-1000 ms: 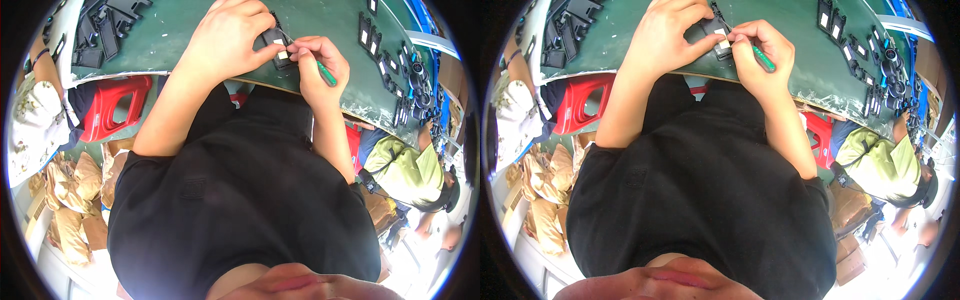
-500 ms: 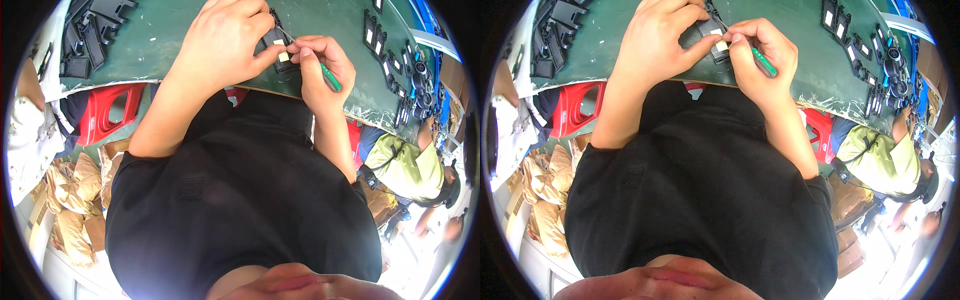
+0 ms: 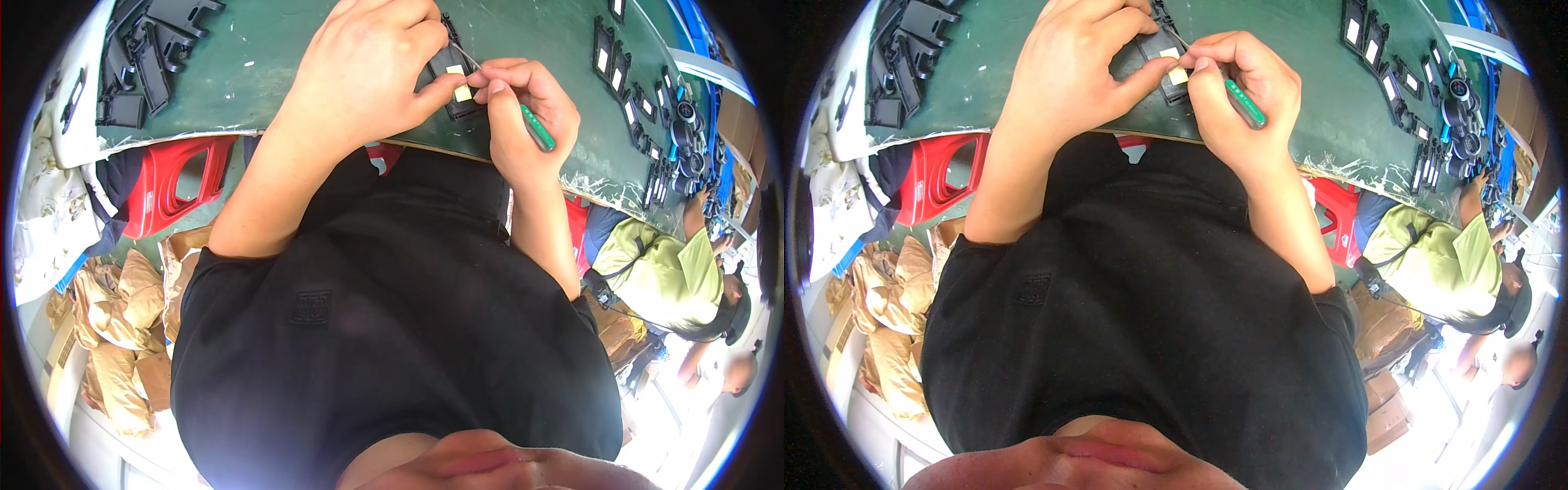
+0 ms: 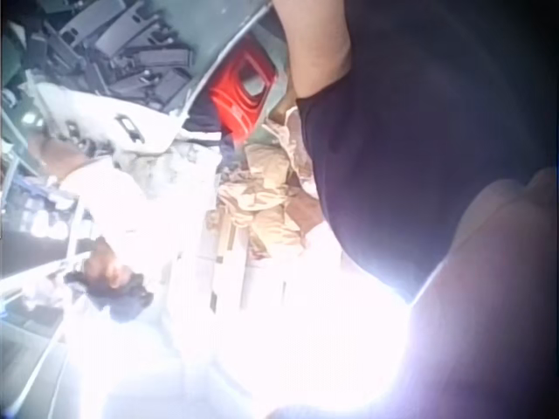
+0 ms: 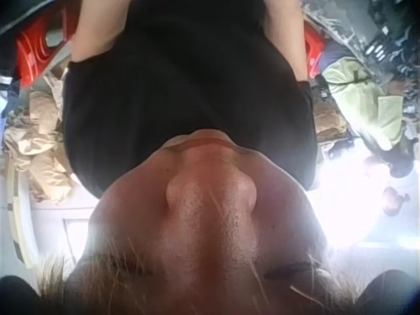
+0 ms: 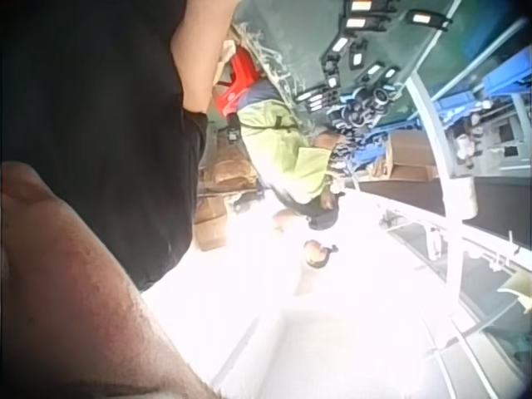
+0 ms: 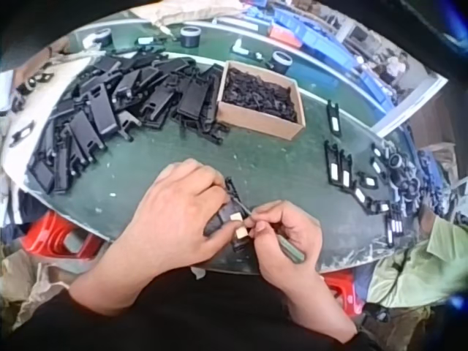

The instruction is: Assembling small electronic parts into plastic housings and applying labels at a factory workstation.

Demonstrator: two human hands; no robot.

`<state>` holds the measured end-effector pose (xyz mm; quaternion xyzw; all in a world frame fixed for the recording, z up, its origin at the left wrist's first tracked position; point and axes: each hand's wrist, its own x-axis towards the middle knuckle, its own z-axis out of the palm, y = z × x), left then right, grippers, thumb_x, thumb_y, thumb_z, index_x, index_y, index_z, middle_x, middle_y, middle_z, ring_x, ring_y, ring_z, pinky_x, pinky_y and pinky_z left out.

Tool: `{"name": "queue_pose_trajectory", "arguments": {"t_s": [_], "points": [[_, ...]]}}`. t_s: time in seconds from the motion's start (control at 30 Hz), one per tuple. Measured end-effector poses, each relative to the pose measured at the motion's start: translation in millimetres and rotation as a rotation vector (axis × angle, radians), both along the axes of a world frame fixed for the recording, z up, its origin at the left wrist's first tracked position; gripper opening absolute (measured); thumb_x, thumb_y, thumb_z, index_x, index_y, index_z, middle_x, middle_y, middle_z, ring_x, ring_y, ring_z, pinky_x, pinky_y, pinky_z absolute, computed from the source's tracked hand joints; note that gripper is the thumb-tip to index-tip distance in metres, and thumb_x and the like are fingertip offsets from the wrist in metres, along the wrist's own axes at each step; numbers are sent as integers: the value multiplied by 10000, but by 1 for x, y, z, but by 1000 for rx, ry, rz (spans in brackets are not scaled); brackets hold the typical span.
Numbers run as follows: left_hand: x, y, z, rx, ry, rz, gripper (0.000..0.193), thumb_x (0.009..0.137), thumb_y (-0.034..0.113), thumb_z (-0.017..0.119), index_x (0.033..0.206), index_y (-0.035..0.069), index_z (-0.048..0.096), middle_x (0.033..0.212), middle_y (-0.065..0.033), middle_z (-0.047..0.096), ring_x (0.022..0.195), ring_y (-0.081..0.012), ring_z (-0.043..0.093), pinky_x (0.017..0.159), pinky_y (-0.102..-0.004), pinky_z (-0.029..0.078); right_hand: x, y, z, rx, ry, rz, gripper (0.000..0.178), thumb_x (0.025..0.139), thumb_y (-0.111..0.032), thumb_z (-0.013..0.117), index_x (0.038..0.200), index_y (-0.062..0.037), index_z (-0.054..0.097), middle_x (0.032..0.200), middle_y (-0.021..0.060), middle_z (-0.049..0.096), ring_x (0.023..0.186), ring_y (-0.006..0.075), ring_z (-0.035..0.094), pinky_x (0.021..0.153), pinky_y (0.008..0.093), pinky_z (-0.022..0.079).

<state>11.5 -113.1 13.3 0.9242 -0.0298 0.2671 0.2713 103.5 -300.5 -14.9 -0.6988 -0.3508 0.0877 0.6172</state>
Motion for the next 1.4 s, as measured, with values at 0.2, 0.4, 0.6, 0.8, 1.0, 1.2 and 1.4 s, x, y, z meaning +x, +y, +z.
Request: {"name": "queue_pose_trajectory", "arguments": {"t_s": [0.2,0.4,0.6,0.8,1.0,1.2,1.4], "points": [[1,-1,0,26,-6,-11,265,794,240,817,832,24,670,954,-107,630,945,-317,613,845,-422,486,5,2,5,-12,46,24,59,930,78,621,943,68,678,941,104,739,826,108,691,745,248,560],[1,2,-3,25,-28,-31,244,773,220,814,823,27,673,950,-105,653,952,-314,616,859,-417,496,13,5,16,-87,40,114,54,932,63,620,944,65,672,927,101,730,824,110,685,754,253,557],[1,3,3,-32,-9,-42,295,752,176,828,941,19,664,949,-121,664,927,-331,637,840,-426,517,22,1,8,-72,114,86,76,936,61,607,951,60,682,935,101,729,829,110,673,762,254,541],[-1,0,-4,-244,20,12,566,768,138,856,1215,-13,545,968,-167,669,942,-380,660,824,-442,545,23,4,10,0,175,246,96,914,96,607,946,65,692,944,101,734,858,111,667,784,251,534],[-3,1,-3,-225,17,6,599,789,165,854,1259,-29,537,992,-188,680,966,-381,666,842,-440,552,22,2,9,-21,164,220,91,907,101,610,937,62,687,944,98,733,864,111,668,791,253,536],[-4,2,-1,-233,37,-8,554,808,187,847,1231,-22,556,984,-183,683,965,-382,662,845,-438,551,23,3,10,-43,169,223,84,908,99,601,922,59,674,950,99,726,862,108,658,780,256,531],[1,4,-11,-222,15,-12,538,811,180,839,1226,-18,560,975,-180,687,966,-378,662,847,-434,551,27,6,11,-61,140,273,60,896,85,595,901,64,651,928,105,709,834,118,645,756,261,525]]}}
